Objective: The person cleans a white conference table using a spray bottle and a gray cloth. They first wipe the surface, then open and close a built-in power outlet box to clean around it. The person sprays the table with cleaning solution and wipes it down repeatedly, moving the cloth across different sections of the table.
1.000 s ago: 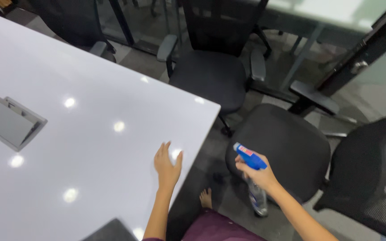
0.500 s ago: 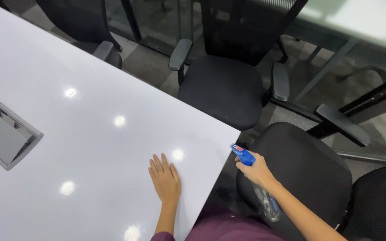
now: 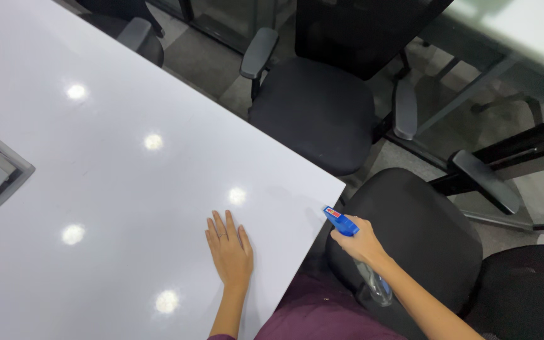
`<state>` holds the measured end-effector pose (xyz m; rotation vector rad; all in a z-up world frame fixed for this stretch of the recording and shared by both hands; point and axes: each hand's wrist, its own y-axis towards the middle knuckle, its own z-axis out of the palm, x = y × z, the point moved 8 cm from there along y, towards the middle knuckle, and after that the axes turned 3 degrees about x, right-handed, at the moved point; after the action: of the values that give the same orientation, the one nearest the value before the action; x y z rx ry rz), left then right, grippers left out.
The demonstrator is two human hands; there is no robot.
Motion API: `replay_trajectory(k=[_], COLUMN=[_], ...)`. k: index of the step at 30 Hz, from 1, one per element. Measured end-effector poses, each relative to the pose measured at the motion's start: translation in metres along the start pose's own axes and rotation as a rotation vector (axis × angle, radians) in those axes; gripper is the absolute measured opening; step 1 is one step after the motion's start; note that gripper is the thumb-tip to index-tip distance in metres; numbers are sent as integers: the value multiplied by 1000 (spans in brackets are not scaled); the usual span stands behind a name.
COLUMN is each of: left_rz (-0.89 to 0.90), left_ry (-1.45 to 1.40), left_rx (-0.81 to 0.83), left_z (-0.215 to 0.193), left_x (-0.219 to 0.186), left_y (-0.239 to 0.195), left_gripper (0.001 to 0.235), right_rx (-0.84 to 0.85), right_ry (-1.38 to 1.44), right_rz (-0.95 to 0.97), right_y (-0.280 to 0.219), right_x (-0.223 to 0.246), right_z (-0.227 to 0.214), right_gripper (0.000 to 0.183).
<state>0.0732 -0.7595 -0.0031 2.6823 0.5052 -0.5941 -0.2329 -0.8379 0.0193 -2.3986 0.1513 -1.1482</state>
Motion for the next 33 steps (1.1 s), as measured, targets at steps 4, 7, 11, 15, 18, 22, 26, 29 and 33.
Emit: replay_trajectory(k=[4,7,11,15,18,22,26,29,33], left_rz=[1,-11,1,7,7,11,9,14,13], left_ry=[-4,-6,-3,-5,0,-9,-7,5,10], left_rx=[5,17,8,2,7,6,7,5,2], left_z=[-3,-2,-2,-2,-1,0,2,2,5], left_x=[-1,-1,-2,-1,-1,1,1,2,3], left_y=[2,2,2,2,3,0,1,0,0], left_gripper=[50,50,49,49,49,50,50,50,50], right_rx=[7,4,-16,-45,-27,84,145,138,119], right_ry=[-22,-29,5,215,200,210,-37,-205,-366], right_rz=[4,40,16,-34,-7,-51,-209,-312,-272], right_y=[-2,-4,-7,-15,-22,-40,-54,-58,-57], right_x=[-6,-15,-19,-18,-18,-9,12,23,19], right_z=[2,3,3,-2,-9,-6,3,8,8], right_gripper=[24,24,22,13,14,13,17,22,32])
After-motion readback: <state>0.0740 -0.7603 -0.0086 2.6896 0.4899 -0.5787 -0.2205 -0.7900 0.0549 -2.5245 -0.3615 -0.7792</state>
